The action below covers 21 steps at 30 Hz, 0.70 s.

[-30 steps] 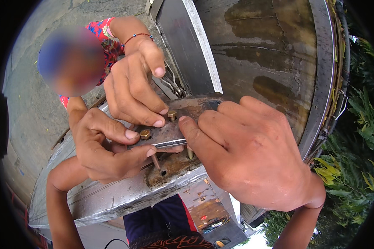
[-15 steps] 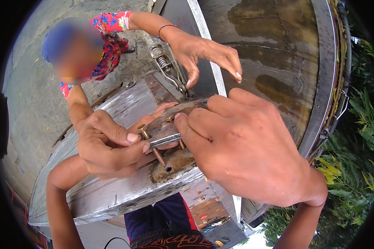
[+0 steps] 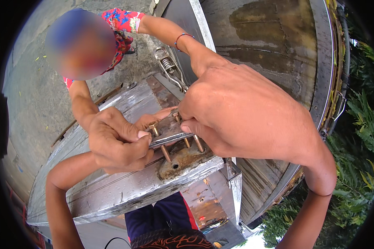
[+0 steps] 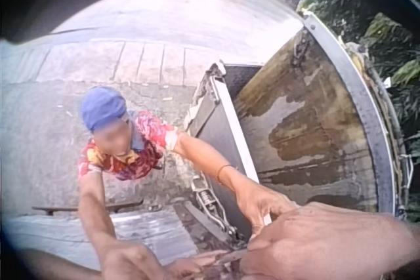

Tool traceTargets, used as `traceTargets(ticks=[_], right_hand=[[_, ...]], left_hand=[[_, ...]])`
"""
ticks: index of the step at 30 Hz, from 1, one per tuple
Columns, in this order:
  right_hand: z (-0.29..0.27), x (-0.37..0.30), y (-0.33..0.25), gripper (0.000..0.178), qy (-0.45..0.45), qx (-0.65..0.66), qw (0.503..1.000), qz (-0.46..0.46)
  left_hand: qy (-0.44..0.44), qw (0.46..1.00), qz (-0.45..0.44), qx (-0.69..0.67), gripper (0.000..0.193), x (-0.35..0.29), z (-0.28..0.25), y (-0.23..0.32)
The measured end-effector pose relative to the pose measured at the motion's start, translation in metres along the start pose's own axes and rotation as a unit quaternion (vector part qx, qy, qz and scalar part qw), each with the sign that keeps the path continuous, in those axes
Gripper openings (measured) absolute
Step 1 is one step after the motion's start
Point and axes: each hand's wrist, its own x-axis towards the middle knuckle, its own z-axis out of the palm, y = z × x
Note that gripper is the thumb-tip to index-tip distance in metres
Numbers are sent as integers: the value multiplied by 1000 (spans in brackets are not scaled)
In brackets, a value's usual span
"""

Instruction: The person works with a coworker to reattach a metal gate to the back of a truck. They lift and position the gate, align the hinges, insert pins, and secure the assembly using a ratchet wrench. The person also clears debris from the truck bed and moves around the vehicle during the process.

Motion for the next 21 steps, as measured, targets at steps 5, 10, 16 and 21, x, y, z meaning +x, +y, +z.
traceTargets(ticks=[5,10,16,21], right_hand=[[-8,23,6,12,-97,19,995,16],[0,29,6,13,-60,59,996,32],[12,19,10,20,-54,109,993,0],[27,5,11,21,0,131,991,22]], left_hand=[[16,975,-218,-38,12,16,-6,2],[34,852,-520,-57,10,35,-6,13],[31,773,-627,-92,11,39,-10,4],[-29,908,-414,-50,14,42,-13,-12]])
